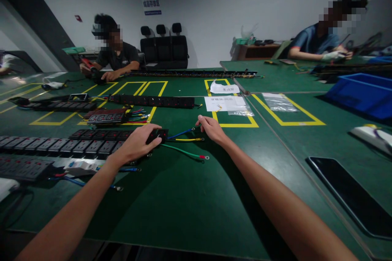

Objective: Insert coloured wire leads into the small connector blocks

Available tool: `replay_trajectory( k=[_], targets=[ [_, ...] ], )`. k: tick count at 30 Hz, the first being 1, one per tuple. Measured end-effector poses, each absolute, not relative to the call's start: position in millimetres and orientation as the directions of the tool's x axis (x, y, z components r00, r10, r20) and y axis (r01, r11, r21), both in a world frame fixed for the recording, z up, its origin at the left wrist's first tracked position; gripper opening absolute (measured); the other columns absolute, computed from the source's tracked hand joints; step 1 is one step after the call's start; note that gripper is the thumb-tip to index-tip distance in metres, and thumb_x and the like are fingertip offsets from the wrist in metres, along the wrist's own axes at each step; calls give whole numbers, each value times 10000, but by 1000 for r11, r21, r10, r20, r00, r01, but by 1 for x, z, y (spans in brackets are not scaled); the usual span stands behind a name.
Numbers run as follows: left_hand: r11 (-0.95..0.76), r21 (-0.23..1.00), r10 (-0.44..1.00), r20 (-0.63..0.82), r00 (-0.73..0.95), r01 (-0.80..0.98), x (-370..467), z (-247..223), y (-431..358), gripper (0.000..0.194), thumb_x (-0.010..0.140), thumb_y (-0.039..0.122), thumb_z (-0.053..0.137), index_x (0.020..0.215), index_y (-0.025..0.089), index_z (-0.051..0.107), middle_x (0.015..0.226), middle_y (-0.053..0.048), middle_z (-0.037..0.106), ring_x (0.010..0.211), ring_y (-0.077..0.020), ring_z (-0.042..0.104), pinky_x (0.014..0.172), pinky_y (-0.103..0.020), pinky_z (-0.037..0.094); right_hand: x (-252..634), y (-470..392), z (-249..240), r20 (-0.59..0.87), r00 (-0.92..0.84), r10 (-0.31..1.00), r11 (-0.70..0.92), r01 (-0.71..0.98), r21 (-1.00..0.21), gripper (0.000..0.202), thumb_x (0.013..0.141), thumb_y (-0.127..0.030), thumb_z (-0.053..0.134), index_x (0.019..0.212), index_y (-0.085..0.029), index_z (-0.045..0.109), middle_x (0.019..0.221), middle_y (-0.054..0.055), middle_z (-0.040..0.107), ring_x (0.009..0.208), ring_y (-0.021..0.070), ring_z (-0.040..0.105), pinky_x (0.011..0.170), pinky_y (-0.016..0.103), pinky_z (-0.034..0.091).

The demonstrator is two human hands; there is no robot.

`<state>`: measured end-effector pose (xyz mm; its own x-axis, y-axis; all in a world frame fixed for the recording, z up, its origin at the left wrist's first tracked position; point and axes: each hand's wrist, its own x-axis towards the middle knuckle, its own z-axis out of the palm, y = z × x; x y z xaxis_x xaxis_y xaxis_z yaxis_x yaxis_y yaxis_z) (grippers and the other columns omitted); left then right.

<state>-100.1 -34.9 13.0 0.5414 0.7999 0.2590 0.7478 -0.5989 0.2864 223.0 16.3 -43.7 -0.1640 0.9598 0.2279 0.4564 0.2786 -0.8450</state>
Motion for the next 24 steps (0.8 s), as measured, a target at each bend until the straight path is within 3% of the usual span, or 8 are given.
replay_trajectory(
  k=[8, 15, 24],
  targets=[
    [-610, 232, 791, 218, 571, 757, -109, 12, -34, 644, 902, 485, 650, 1453, 192, 493, 1407, -150, 611, 1272, -333, 590, 1082, -499, 439, 224, 16, -45, 215, -152, 965, 259, 411, -874, 692, 935, -764, 350, 821, -173, 692, 607, 18, 565, 582, 164, 516, 560, 287, 367],
    [-622, 204, 781, 227, 582, 756, -106, 8, -31, 475, 927, 431, 628, 1348, 216, 582, 1307, -116, 671, 1206, -308, 625, 1046, -482, 455, 224, 18, -47, 201, -142, 969, 241, 380, -893, 710, 907, -798, 373, 812, -173, 696, 598, 18, 563, 569, 160, 509, 539, 282, 358],
    [-591, 269, 806, 226, 547, 761, -109, 13, -23, 433, 918, 403, 631, 1305, 215, 583, 1271, -105, 669, 1174, -291, 624, 1006, -443, 468, 228, 23, -45, 90, -18, 996, 92, 140, -986, 742, 795, -877, 471, 791, -166, 681, 551, -6, 512, 480, 104, 401, 447, 245, 276]
  ],
)
